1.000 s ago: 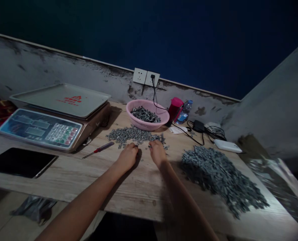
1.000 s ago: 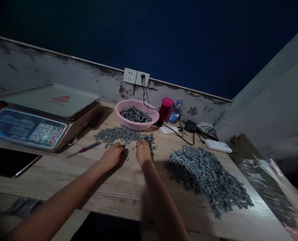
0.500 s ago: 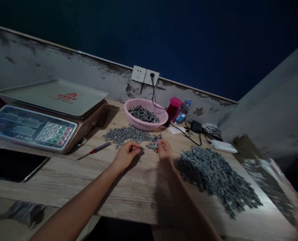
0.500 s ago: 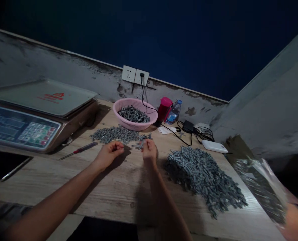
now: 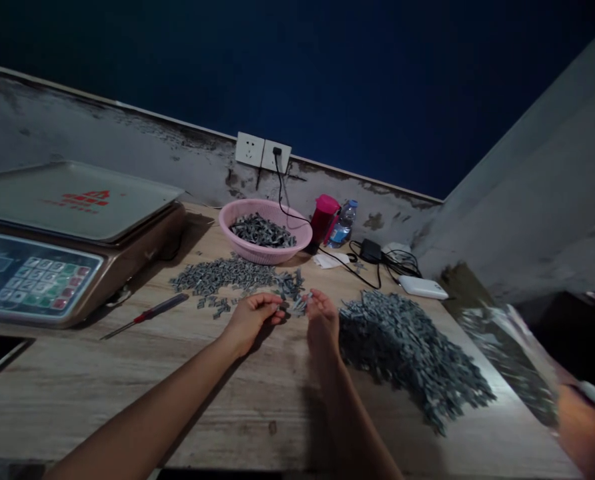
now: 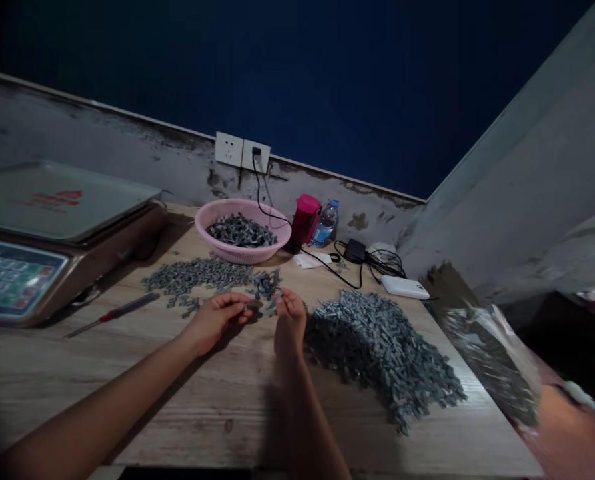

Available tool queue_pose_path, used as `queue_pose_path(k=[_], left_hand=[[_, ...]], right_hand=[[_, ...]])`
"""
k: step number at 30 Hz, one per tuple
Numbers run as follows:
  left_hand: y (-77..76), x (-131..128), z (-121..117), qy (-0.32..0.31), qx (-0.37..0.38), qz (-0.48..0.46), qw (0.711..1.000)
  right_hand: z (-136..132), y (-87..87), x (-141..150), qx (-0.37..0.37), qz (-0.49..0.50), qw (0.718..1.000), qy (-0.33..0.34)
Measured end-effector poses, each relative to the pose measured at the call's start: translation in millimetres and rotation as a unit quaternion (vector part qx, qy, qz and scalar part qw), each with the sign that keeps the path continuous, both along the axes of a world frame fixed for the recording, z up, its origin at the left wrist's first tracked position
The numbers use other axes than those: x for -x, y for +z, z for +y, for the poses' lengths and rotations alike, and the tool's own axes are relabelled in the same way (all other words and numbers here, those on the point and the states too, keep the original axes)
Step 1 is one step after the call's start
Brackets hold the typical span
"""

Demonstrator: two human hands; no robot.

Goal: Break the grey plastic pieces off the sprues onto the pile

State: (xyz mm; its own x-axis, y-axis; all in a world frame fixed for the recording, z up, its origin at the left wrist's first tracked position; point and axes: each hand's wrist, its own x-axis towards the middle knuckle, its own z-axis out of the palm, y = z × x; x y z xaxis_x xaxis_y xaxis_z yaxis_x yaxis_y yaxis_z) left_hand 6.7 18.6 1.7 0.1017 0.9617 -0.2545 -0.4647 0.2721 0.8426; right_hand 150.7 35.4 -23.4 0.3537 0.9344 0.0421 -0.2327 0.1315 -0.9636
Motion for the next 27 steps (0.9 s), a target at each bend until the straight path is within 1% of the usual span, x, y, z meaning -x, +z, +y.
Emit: queue_pose_path(k=[3,4,6,8,10,12,15,18,22,25,27], left_hand=[[-4.5,1.8,-1.6,-0.011,-0.025,-0.003,1.000],[-4.6,3.3,-1.9,-0.011,-0.036,-0.003,0.999],[-3.7,6.3,-1.9,-0.004,-0.054,0.004,0.999],[-2.5,8.5,-1.6,0.014,-0.074,0.030,0.997],[-2.1,9.7,-1.5,0.032,-0.101,0.067,0.992],[-2.4,10.2,-2.3,0.032,-0.129,0.105,0.986],[-2.0,10.8,-4.7,0.012,-0.163,0.144,0.976],[0.9,11.1,-7.2,-0.009,-0.172,0.149,0.974],[4.8,11.1,-9.2,-0.037,-0.167,0.127,0.977],[4.7,11.2,-9.5,-0.038,-0.189,0.117,0.974],[4.1,11.4,-9.6,-0.030,-0.207,0.112,0.972]], right_hand=[[-2.4,7.3,-0.9,-0.017,0.044,0.999,0.008],[-4.4,10.3,0.3,-0.023,0.067,0.997,0.023],[-9.9,16.1,4.7,-0.023,0.100,0.992,0.076],[-16.2,19.9,11.0,-0.012,0.085,0.987,0.136],[-21.5,20.7,17.7,-0.002,0.035,0.984,0.177],[-24.7,19.2,23.3,0.000,-0.005,0.982,0.189],[-25.9,16.3,26.0,0.004,-0.009,0.981,0.193],[-26.8,16.8,22.2,0.025,0.041,0.973,0.225],[-30.8,22.8,14.3,0.065,0.134,0.944,0.294],[-33.7,27.2,10.7,0.090,0.171,0.925,0.327],[-34.6,28.9,9.5,0.093,0.178,0.921,0.334]])
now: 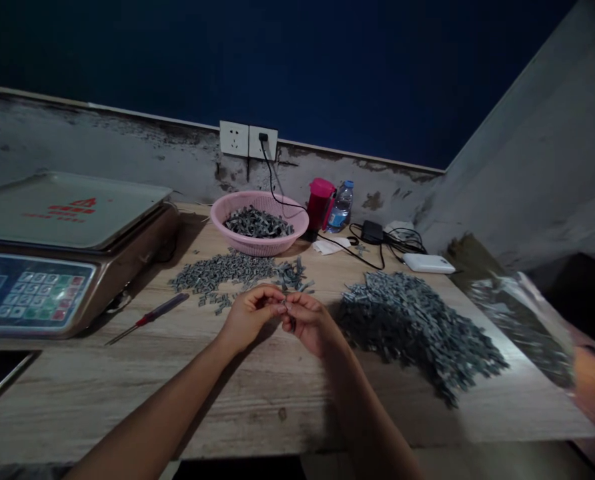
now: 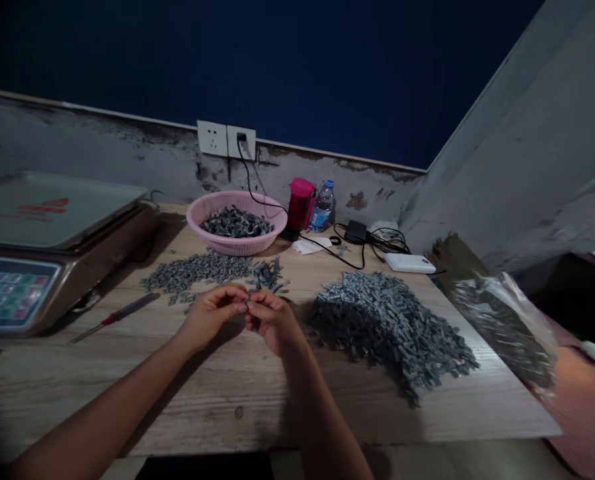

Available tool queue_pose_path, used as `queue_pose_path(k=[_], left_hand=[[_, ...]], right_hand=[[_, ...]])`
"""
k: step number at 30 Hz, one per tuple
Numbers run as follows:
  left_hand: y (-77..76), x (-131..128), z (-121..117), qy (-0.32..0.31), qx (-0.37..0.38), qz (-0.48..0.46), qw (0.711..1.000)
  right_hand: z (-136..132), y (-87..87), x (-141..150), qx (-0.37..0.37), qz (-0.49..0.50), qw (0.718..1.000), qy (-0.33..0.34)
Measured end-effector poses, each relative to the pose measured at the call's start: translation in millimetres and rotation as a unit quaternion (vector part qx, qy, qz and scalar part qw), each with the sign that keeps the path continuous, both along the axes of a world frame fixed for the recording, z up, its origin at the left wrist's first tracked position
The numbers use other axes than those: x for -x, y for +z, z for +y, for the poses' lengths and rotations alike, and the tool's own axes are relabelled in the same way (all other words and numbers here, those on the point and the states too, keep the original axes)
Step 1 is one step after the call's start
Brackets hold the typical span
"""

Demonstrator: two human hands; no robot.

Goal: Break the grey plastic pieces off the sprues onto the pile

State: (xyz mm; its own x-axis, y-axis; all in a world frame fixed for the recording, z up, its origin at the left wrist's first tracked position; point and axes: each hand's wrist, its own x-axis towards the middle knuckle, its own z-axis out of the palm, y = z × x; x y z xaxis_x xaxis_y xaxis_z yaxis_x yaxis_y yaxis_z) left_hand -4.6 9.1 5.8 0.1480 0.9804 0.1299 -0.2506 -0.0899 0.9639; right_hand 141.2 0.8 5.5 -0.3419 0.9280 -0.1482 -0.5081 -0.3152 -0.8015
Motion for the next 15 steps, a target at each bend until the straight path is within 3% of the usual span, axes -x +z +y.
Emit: queue_pose_path(k=[7,15], left_hand=[[3.4,1.3,-1.0,0.003,0.001,0.015,1.000],[7.7,4.7,-2.8,-0.035,-0.060,0.088,0.994]], right_hand=[[-1.4,4.6,-2.4,-0.029,-0.045,0.999,0.004],[-3.6,11.2,-7.4,-0.041,-0.086,0.995,0.014]])
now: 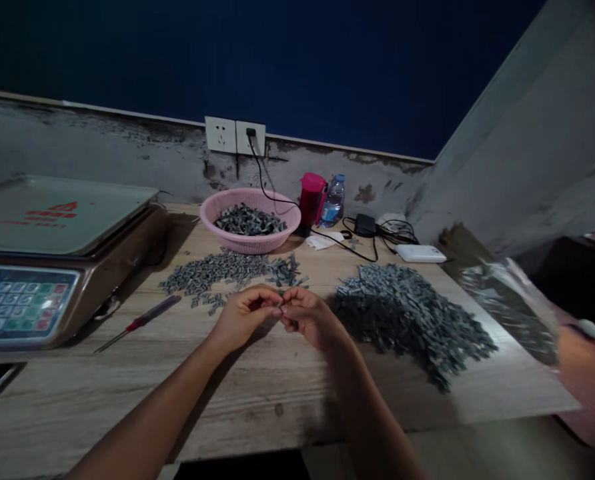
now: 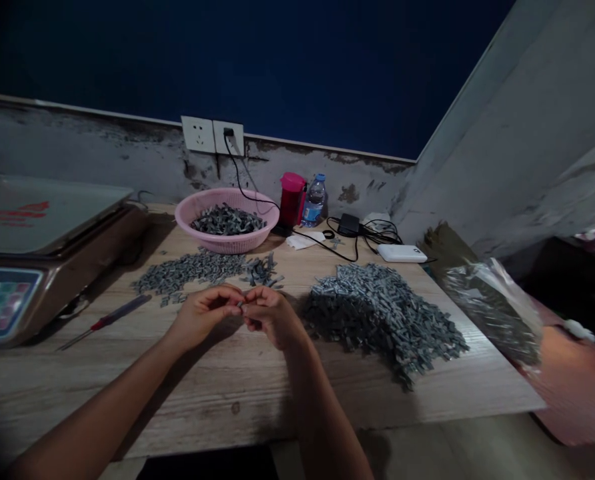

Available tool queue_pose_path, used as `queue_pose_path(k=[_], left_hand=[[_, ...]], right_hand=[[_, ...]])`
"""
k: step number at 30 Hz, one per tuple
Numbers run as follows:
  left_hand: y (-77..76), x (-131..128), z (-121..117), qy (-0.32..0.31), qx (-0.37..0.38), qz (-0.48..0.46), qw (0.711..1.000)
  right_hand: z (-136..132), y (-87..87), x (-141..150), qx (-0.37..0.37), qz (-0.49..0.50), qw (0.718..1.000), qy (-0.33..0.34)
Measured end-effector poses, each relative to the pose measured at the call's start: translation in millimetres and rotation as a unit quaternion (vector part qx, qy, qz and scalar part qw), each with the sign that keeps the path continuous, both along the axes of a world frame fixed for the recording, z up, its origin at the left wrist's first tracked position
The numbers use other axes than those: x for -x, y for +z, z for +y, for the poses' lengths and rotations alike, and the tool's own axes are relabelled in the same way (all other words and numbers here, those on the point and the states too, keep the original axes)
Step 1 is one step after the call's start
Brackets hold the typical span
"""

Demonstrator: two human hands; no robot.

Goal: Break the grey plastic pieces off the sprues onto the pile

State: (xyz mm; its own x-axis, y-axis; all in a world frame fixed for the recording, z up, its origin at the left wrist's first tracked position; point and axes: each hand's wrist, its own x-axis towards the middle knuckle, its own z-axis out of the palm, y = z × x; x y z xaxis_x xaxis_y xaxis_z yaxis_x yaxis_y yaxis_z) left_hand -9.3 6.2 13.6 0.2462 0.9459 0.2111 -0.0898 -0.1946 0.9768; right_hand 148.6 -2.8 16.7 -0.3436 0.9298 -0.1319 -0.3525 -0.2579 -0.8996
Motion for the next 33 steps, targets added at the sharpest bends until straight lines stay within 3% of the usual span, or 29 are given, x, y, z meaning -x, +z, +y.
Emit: queue_pose_path(k=[19,25,33], left_hand=[[3.9,5.0,1.1,-0.061,-0.015,0.009,0.998],[1.5,6.1,2.3,-0.024,-0.024,0.008,0.999],[4.7,6.6,1.3,-0.035,-0.047,0.004,0.998]], right_hand=[[0.0,-2.8,-0.8,-0.018,0.022,0.999,0.028],[-0.7,-2.8,-2.6,-0.020,0.044,0.998,0.031],[-1.5,-3.9,1.6,-0.012,0.059,0.998,0.006]])
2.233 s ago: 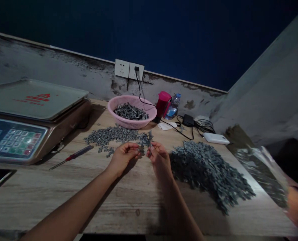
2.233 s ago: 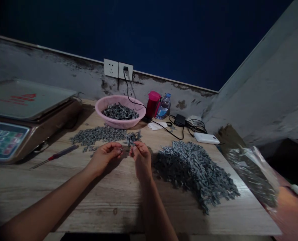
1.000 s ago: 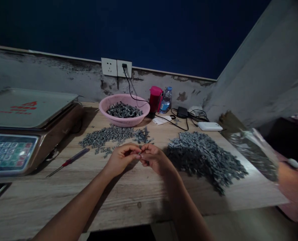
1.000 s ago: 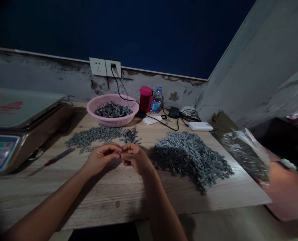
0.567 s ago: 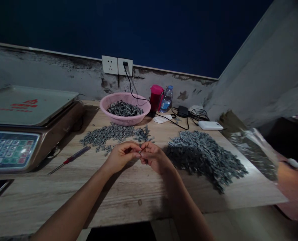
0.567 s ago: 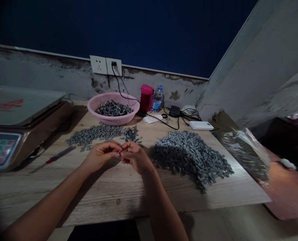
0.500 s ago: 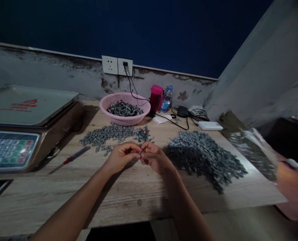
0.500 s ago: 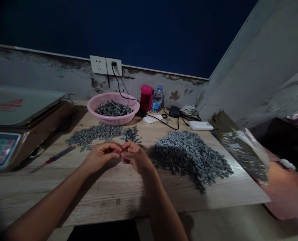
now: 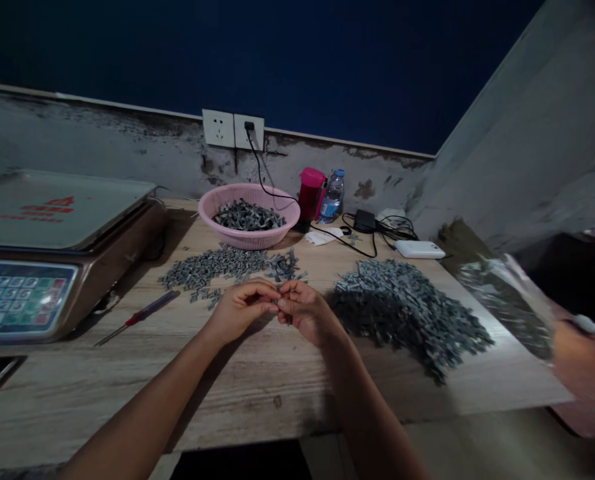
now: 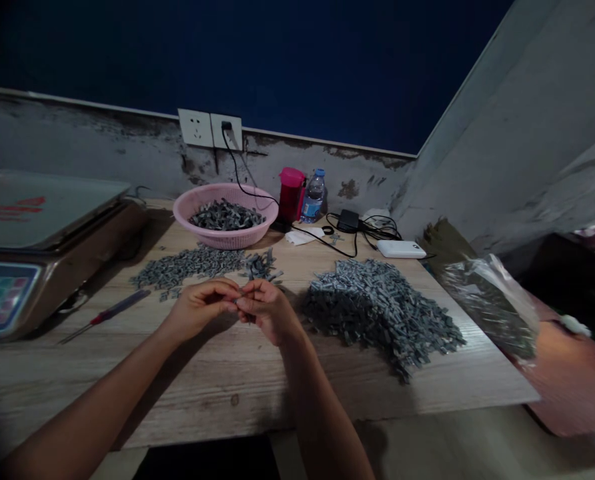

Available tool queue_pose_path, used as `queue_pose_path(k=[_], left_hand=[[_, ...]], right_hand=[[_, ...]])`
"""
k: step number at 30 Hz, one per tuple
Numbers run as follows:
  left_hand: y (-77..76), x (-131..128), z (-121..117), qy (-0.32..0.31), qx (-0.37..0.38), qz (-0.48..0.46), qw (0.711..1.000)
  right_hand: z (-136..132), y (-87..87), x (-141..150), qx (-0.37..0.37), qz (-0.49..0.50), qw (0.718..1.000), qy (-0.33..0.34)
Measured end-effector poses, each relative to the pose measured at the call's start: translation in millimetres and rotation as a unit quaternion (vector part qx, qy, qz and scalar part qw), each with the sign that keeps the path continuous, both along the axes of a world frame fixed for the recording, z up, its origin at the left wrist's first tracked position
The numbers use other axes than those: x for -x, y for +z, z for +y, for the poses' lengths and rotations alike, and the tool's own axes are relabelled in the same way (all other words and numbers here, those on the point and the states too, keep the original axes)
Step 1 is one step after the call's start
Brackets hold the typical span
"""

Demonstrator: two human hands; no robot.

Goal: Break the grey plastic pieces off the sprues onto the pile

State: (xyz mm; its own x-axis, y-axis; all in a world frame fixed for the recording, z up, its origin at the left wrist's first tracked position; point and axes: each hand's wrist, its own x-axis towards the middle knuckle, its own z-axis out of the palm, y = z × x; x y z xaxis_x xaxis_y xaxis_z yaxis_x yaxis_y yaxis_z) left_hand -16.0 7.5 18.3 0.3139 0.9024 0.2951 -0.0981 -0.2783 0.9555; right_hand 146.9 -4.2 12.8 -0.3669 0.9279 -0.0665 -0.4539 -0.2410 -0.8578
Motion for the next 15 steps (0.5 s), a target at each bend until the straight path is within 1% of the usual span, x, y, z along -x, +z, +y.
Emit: queue_pose_path(k=[2,4,7,11,15], left_hand=[[0.5,-1.2,-1.0,0.002,0.035,-0.028,0.999],[0.9,-2.3,-2.0,0.000,0.073,-0.069,0.995],[1.6,-3.6,-3.0,-0.023,0.095,-0.105,0.990],[2.4,-4.3,-3.6,-0.062,0.110,-0.103,0.987],[1.4,-1.7,-1.9,-0.076,0.135,-0.085,0.984]], right_hand=[[-0.6,0.7,0.8,-0.002,0.006,1.000,-0.012],[-1.3,2.2,0.7,-0.007,0.010,1.000,-0.001],[-2.2,4.8,1.1,-0.023,0.011,1.000,0.013],[-2.9,5.9,2.8,-0.058,0.008,0.998,-0.021],[-1.9,3.5,-1.6,-0.104,-0.072,0.992,0.011]])
